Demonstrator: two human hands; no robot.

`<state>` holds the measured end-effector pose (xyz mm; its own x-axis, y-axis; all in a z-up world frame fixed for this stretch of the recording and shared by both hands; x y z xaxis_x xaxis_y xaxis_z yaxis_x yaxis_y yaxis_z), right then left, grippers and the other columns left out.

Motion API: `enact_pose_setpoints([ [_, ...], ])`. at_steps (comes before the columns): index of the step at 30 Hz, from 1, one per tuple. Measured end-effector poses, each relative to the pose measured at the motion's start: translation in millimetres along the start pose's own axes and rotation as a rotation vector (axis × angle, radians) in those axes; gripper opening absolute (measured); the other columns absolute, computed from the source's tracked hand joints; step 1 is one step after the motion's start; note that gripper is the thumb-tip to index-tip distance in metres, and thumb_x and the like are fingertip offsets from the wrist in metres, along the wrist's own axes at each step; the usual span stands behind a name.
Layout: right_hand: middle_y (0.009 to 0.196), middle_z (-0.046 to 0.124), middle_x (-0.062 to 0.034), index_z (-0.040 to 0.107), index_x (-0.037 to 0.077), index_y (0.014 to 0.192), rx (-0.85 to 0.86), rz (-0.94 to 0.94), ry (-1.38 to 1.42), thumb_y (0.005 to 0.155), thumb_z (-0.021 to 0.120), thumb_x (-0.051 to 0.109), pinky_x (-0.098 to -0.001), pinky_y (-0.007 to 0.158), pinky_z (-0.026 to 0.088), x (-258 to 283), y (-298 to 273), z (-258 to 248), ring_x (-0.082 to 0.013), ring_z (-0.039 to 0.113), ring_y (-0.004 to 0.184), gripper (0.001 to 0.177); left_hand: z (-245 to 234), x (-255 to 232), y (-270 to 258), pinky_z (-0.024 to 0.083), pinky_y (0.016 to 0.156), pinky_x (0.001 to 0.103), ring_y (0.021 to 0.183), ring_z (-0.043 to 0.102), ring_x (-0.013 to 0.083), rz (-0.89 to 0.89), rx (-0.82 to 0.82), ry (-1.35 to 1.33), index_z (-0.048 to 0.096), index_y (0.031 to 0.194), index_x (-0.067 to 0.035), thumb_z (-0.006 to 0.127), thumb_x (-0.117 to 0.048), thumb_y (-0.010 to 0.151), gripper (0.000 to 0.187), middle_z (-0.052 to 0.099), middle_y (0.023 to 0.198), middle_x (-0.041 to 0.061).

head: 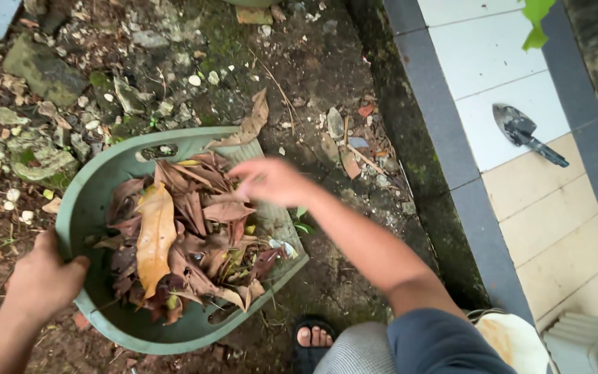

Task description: The person collects fallen leaves and debris from the garden ground by hand and places them into a green dustpan. They move between different spots around small plants and a tiled area, repeatedly picking up leaves and adding them to the dustpan.

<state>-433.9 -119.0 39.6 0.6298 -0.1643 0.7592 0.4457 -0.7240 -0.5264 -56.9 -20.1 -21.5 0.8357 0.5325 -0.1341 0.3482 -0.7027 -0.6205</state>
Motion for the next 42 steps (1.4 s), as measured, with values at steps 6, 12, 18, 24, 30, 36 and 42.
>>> enact_pose_setpoints([
  [6,0.09,0.063,-0.0019,0.066,0.01,0.114,-0.212,0.934,-0.815,0.099,0.066,0.026,-0.0311,0.073,0.053,-189,-8,-110,-0.0125,0.062,0.078,0.022,8,8,5,0.049,0.098,0.062,0.114,0.064,0.0619,0.03,-0.023,-0.022,0.047,0.131,0.002,0.06,-0.029,0.087,0.056,0.067,0.124,0.044],
  [12,0.098,0.071,-0.0108,0.07,0.01,0.112,-0.579,0.803,-0.463,0.095,0.061,0.0,-0.0305,0.066,0.06,-158,-79,-148,-0.022,0.068,0.078,0.022,3,4,4,0.053,0.098,0.061,0.115,0.067,0.0601,-0.012,0.009,0.032,0.047,0.137,0.002,0.061,-0.031,0.088,0.061,0.068,0.128,0.041],
  [18,0.09,0.072,-0.0115,0.069,0.0,0.109,-1.622,-0.194,-0.818,0.104,0.063,0.005,-0.0367,0.059,0.052,-173,-187,-264,-0.0226,0.067,0.065,0.009,5,3,10,0.051,0.096,0.064,0.113,0.066,0.0608,0.005,0.014,0.026,0.048,0.129,0.005,0.061,-0.028,0.088,0.053,0.067,0.125,0.043],
  [24,0.11,0.071,-0.012,0.045,-0.006,0.146,-1.372,0.665,-0.486,0.093,0.069,0.013,-0.0359,0.071,0.061,-102,-123,-188,-0.0247,0.072,0.085,0.062,6,4,15,0.05,0.096,0.063,0.114,0.064,0.0608,-0.023,-0.005,0.002,0.049,0.132,0.002,0.061,-0.03,0.086,0.057,0.066,0.128,0.042],
  [30,0.112,0.069,-0.0109,0.054,0.015,0.126,-0.711,0.851,-0.543,0.095,0.067,0.035,-0.0461,0.084,0.054,-227,39,-148,-0.0319,0.066,0.106,0.039,8,8,9,0.05,0.096,0.061,0.114,0.064,0.0605,-0.011,0.008,0.023,0.047,0.124,0.003,0.06,-0.032,0.087,0.052,0.066,0.127,0.041],
  [36,0.101,0.074,-0.0186,0.069,0.02,0.103,-1.043,0.71,-0.212,0.082,0.06,0.016,-0.052,0.084,0.057,-303,62,-156,-0.0447,0.071,0.099,0.023,14,15,6,0.048,0.096,0.061,0.112,0.064,0.0632,-0.024,-0.004,-0.018,0.048,0.117,0.003,0.06,-0.032,0.087,0.048,0.069,0.121,0.044],
  [42,0.103,0.078,-0.0069,0.082,0.025,0.108,-1.022,0.448,-0.411,0.08,0.07,0.021,-0.0415,0.092,0.056,-265,122,-184,-0.0317,0.073,0.101,0.03,26,27,26,0.052,0.095,0.057,0.112,0.068,0.0564,-0.002,-0.055,0.04,0.049,0.12,0.0,0.061,-0.035,0.085,0.051,0.07,0.122,0.038],
])
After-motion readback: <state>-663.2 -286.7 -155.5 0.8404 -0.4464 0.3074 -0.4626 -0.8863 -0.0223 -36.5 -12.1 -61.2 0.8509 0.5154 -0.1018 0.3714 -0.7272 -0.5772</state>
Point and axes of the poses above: each hand's wrist, its own y-axis towards the middle knuckle, its own z-axis out of the palm, x = y × z, the point moved 4 cm from there along y, towards the middle knuckle
